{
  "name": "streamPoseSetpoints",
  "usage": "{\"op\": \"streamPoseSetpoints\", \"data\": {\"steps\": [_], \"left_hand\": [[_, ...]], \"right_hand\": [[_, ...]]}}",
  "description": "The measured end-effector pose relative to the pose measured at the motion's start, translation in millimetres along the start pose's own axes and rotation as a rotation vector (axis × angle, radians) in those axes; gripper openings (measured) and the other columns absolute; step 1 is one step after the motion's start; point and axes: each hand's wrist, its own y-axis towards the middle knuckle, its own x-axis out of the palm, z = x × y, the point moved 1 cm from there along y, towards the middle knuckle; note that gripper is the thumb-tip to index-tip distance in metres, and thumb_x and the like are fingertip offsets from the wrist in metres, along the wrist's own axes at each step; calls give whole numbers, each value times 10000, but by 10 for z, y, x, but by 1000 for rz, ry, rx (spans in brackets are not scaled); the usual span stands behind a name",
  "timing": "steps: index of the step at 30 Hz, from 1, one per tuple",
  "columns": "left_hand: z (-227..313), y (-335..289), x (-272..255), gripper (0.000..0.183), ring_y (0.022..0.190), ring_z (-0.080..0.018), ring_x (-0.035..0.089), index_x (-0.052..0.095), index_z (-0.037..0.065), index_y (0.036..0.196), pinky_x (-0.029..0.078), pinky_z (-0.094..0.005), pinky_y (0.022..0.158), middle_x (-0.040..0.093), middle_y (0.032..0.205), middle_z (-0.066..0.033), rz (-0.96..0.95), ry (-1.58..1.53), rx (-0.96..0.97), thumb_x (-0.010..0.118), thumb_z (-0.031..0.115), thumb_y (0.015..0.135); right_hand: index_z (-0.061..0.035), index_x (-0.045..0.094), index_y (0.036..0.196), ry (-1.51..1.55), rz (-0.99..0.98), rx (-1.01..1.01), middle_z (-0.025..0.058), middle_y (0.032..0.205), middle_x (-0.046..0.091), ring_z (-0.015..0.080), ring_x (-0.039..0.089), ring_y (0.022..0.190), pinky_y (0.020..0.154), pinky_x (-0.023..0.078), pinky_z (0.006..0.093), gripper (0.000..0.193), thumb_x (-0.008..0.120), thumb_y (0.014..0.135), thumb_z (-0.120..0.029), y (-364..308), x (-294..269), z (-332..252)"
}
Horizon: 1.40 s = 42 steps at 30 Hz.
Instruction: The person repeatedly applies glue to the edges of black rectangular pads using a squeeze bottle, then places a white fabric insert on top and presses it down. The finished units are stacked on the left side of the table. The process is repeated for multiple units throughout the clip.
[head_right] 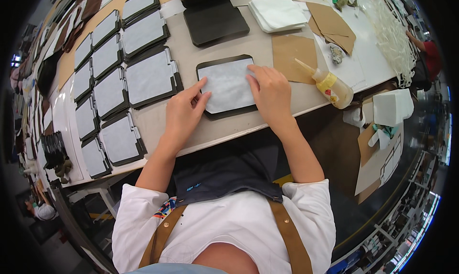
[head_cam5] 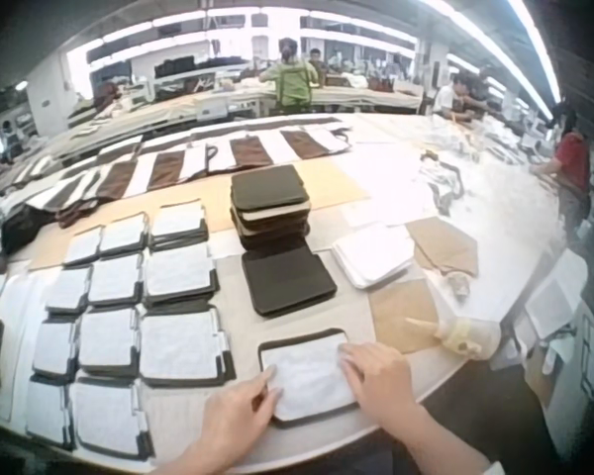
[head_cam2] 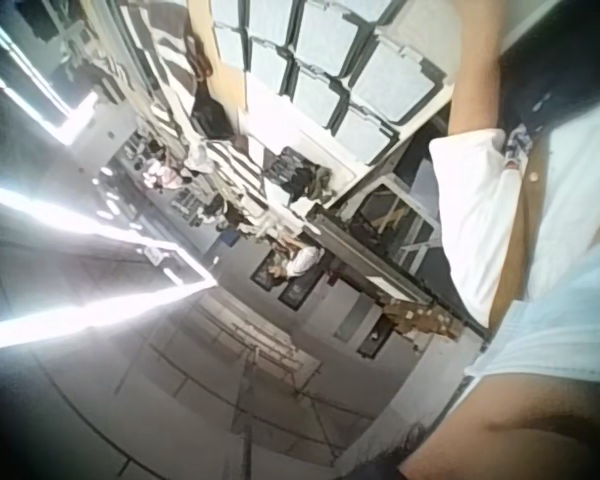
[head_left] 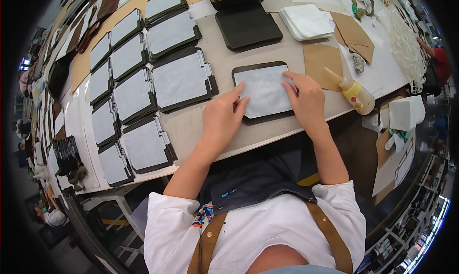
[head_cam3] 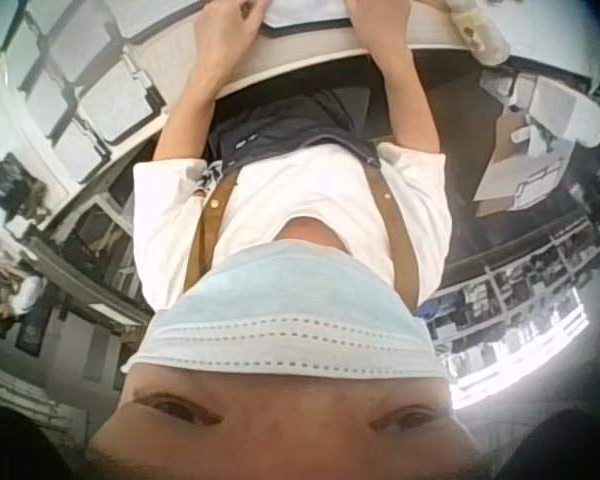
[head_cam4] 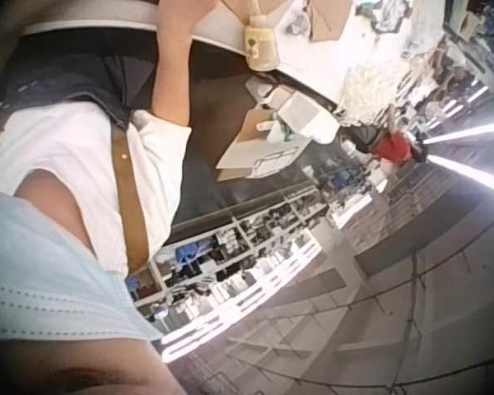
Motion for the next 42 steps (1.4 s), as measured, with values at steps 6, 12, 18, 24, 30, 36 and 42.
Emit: {"op": "streamPoseSetpoints", "data": {"steps": [6, 12, 18, 24, 30, 36, 42], "left_hand": [[7, -6, -8, 385, 571, -220, 584, 705, 83, 1262, 481, -340, 585, 662, 712, -93, 8, 28, 26, 741, 170, 888], [19, 11, -142, 363, 712, -207, 626, 716, 98, 1223, 489, -333, 649, 664, 803, -65, -45, 133, 14, 755, 180, 872], [34, 68, -84, 540, 1247, -356, 487, 636, 144, 1341, 409, -461, 1025, 532, 1372, -153, 70, 264, 173, 789, 294, 845], [-35, 12, -41, 701, 1505, -451, 183, 558, 179, 1450, 189, -569, 1192, 258, 1622, -237, -35, 357, 220, 790, 411, 831], [-57, -62, -194, 786, 1522, -453, 153, 473, 71, 1480, 176, -583, 1202, 253, 1617, -254, -59, 406, 199, 788, 388, 833], [104, -210, -98, 752, 1535, -368, 206, 348, 16, 1541, 187, -528, 1230, 279, 1639, -174, -330, 281, 443, 679, 304, 929], [54, -401, -101, 952, 1547, -327, 191, 284, 15, 1571, 150, -514, 1249, 266, 1645, -164, -432, 327, 435, 720, 452, 847]], "right_hand": [[-52, 712, 1048, 36, -44, 63, 103, 788, 648, 295, 619, 771, 706, 482, 410, 209, 743, 851, -117, 19, -12, 5], [-51, 693, 1118, 138, -255, 241, 94, 851, 659, 263, 626, 808, 716, 480, 390, 314, 778, 823, -116, 129, -234, 82], [-52, 545, 1375, 51, -145, -59, 139, 1335, 556, 301, 503, 1264, 1046, 377, 439, 592, 767, 853, -220, 88, -164, 198], [-35, 345, 1551, -178, -362, -230, 141, 1635, 300, 299, 198, 1543, 1249, 79, 538, 861, 648, 910, -523, -15, -110, 46], [-26, 247, 1588, -252, -334, -155, 141, 1651, 269, 287, 161, 1557, 1250, 51, 555, 1009, 637, 868, -616, -141, -188, 141], [-17, 273, 1575, -151, -502, -279, 130, 1655, 263, 277, 195, 1551, 1247, 83, 553, 1039, 635, 840, -655, -383, -305, -168], [-23, 287, 1572, -139, -580, -294, 124, 1651, 274, 272, 221, 1543, 1244, 107, 551, 1043, 661, 816, -638, -539, -318, -220]]}}
